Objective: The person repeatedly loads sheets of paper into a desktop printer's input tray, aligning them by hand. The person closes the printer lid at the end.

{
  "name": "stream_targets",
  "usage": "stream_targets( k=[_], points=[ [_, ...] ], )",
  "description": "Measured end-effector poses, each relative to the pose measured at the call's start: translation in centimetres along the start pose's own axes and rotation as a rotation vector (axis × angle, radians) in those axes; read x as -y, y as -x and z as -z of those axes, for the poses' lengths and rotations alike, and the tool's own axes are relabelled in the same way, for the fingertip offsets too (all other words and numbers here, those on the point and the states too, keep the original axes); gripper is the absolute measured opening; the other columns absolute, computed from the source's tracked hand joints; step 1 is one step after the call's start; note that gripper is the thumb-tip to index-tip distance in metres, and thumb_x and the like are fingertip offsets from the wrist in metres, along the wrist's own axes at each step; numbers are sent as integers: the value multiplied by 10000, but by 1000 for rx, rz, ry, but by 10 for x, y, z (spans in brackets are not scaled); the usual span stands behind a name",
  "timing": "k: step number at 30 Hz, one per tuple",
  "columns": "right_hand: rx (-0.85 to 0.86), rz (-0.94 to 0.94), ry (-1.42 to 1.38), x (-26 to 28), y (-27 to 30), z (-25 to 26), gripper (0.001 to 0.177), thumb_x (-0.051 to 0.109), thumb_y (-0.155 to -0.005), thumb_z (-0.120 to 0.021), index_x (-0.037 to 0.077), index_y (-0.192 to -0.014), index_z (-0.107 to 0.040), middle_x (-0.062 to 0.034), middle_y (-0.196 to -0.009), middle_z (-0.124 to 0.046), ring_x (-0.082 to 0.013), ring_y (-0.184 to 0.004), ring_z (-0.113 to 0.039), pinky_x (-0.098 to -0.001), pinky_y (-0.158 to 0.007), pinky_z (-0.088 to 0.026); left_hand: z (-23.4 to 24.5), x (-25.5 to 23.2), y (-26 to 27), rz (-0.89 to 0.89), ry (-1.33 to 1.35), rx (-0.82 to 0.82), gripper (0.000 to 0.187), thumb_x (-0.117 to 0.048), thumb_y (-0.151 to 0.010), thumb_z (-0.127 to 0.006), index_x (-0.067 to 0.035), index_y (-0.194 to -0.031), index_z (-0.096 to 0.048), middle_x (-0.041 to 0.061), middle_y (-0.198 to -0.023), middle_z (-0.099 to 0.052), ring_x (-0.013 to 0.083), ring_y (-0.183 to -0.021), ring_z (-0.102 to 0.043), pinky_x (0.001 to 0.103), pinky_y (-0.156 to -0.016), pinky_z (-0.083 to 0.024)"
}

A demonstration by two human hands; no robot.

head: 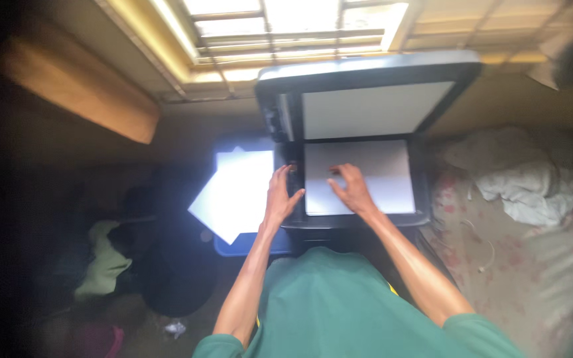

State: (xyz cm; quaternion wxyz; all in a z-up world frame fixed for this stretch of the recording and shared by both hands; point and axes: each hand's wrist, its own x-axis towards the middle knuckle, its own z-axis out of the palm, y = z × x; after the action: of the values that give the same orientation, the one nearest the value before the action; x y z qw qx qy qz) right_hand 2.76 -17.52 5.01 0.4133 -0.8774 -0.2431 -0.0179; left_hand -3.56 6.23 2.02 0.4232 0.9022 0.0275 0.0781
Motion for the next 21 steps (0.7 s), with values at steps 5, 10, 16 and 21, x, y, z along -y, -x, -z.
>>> stream_targets(
  k=[5, 10, 16, 21],
  points=[
    [192, -5, -220, 81, -27, -71, 294, 195, -935, -686, 51, -1189, -662, -102, -1035, -687, -257, -1003, -666, -408, -928, -514, 62, 55, 11, 288, 45, -93, 517, -248, -857, -797, -86, -1309, -605, 176, -1364, -553, 376, -1310, -499, 469, -1103, -411],
    [332, -135, -274, 116, -34, -158, 329, 187, -923, -670, 66, -1227, -636, -122, -1101, -695, -258, -1040, -672, -402, -913, -534, 114, 148, 22, 463, -61, -106, 463, -275, -863, -789, -106, -1269, -645, 171, -1338, -583, 373, -1276, -518, 470, -1100, -419],
    [434, -335, -155, 84, -11, -288, 586, 322, -868, -748, 83, -1361, -539, -247, -1257, -637, -389, -1175, -607, -479, -997, -478, 140, 251, 19, 635, -230, 59, 637, -306, -827, -821, -69, -1362, -567, 189, -1413, -540, 374, -1329, -483, 469, -1119, -411],
    [412, -665, -104, 37, 3, -347, 735, 361, -820, -787, 64, -1415, -473, -293, -1263, -609, -423, -1195, -600, -476, -1025, -472, 144, 312, 6, 742, -315, 233, 786, -335, -824, -823, -81, -1480, -472, 181, -1490, -510, 353, -1420, -441, 451, -1168, -394]
  ],
)
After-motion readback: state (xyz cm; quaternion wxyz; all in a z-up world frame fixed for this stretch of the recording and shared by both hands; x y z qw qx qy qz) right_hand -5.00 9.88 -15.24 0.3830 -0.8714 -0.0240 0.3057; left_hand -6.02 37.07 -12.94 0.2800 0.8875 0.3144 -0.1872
